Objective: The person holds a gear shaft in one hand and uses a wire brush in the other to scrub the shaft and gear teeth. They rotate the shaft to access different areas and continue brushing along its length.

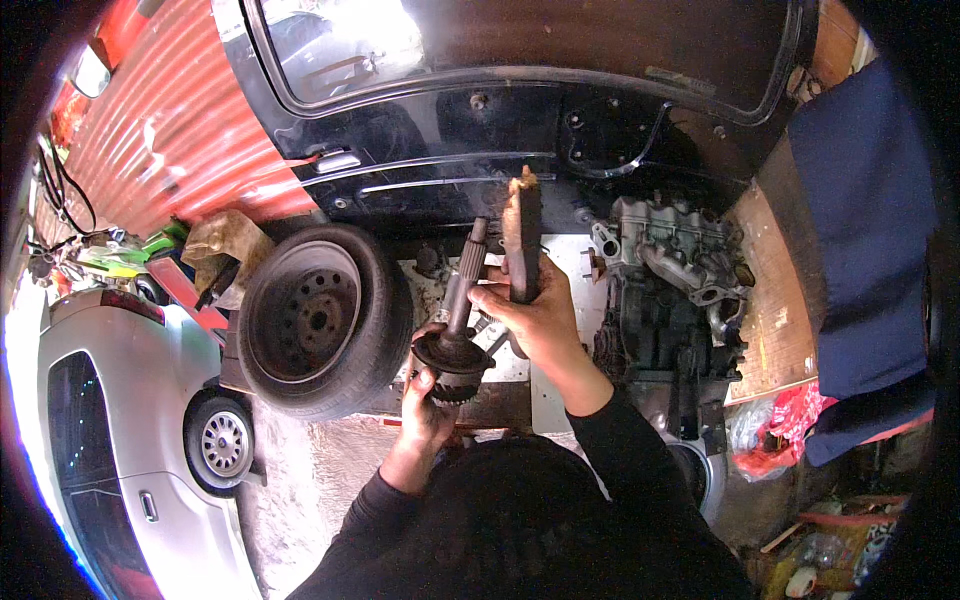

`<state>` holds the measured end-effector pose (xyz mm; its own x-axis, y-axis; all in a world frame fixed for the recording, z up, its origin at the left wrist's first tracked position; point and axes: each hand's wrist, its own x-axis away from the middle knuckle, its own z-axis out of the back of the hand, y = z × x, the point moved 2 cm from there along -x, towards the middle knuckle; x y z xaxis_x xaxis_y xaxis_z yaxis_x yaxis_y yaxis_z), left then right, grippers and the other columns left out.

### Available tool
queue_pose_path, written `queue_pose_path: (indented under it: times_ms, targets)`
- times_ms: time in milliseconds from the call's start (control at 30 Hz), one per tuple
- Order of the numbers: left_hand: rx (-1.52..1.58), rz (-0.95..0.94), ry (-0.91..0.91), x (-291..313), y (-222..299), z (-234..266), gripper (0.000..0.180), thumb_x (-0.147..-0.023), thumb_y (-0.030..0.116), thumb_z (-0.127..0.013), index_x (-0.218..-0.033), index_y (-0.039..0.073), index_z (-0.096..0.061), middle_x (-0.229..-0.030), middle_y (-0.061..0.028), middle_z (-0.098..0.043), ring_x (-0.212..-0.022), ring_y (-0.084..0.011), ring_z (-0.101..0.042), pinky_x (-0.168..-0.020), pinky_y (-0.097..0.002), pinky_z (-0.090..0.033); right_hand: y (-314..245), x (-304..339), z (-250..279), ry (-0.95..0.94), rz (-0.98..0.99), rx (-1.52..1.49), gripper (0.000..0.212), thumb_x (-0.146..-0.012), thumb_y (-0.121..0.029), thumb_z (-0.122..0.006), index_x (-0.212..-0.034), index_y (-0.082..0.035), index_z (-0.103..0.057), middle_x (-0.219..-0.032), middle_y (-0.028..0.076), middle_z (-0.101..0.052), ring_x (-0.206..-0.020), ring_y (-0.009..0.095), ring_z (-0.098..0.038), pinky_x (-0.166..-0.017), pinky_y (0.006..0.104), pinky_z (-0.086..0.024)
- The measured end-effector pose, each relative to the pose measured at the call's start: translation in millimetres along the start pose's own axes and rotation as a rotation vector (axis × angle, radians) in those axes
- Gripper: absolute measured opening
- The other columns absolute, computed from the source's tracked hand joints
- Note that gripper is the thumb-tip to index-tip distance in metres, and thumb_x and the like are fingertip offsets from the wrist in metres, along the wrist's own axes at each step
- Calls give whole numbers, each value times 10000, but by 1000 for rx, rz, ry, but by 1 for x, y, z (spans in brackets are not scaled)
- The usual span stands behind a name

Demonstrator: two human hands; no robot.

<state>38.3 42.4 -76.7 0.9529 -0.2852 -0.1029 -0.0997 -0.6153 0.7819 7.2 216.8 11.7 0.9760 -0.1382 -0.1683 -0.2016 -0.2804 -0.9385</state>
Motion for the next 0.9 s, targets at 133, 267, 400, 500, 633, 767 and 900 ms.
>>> queue_pose_path:
  times_ms: [133, 267, 400, 500, 633, 767, 900]
  targets:
    - [57, -113, 94, -4, 14, -15, 897, -903, 784, -391, -1439, 67, -443, -1295, -178, -589, -1125, -327, -635, -986, -504, -529, -14, -2, -3, -20, 22, -114, 506, -815, 16, -803, -1193, -2, -467, -1079, 146, -691, -968, 211, -713, -869, 348, -592]
    - [413, 104, 86, -4, 37, -47, 880, -936, 756, -354, -1426, 34, -463, -1301, -177, -588, -1196, -335, -618, -1033, -503, -507, -40, -3, -15, -80, 202, 66, 485, -818, 71, -746, -1088, -108, -385, -1025, 147, -695, -872, 163, -689, -737, 265, -550]
    - [996, 415, -207, 5, 17, -49, 979, -801, 857, -440, -1378, 70, -528, -1257, -237, -598, -1082, -398, -611, -924, -539, -513, -58, -5, -27, -229, 141, -79, 459, -813, -16, -815, -1097, -48, -455, -1048, 121, -690, -956, 192, -700, -859, 345, -563]
    - [938, 384, -198, 10, 11, -47, 950, -776, 832, -533, -1401, 116, -510, -1278, -237, -586, -1037, -405, -618, -834, -534, -551, -45, -14, -21, -274, 97, -317, 446, -829, 7, -796, -1099, -44, -446, -1080, 136, -698, -997, 215, -706, -892, 362, -568]
    - [410, 216, -141, 2, 10, -27, 886, -831, 586, -746, -1498, 141, -368, -1409, -252, -508, -1166, -414, -615, -921, -511, -578, -27, -19, 9, -156, 319, 98, 556, -877, 74, -680, -1321, -56, -372, -1176, 175, -653, -1061, 232, -679, -873, 331, -580]
    - [133, 15, -58, 2, 18, -12, 819, -839, 393, -795, -1466, 103, -355, -1357, -220, -545, -1168, -375, -624, -938, -514, -574, -57, -8, 31, -149, 522, 445, 763, -925, -37, -668, -1559, -53, -244, -1377, 212, -562, -1149, 216, -646, -789, 284, -573]
    - [74, -25, -27, 1, 22, -10, 792, -828, 277, -808, -1448, 78, -356, -1320, -212, -563, -1177, -357, -623, -941, -515, -576, -64, -3, 28, -126, 837, 858, 776, -956, -246, -644, -1585, -30, -243, -1399, 241, -569, -1069, 362, -698, -936, 432, -549]
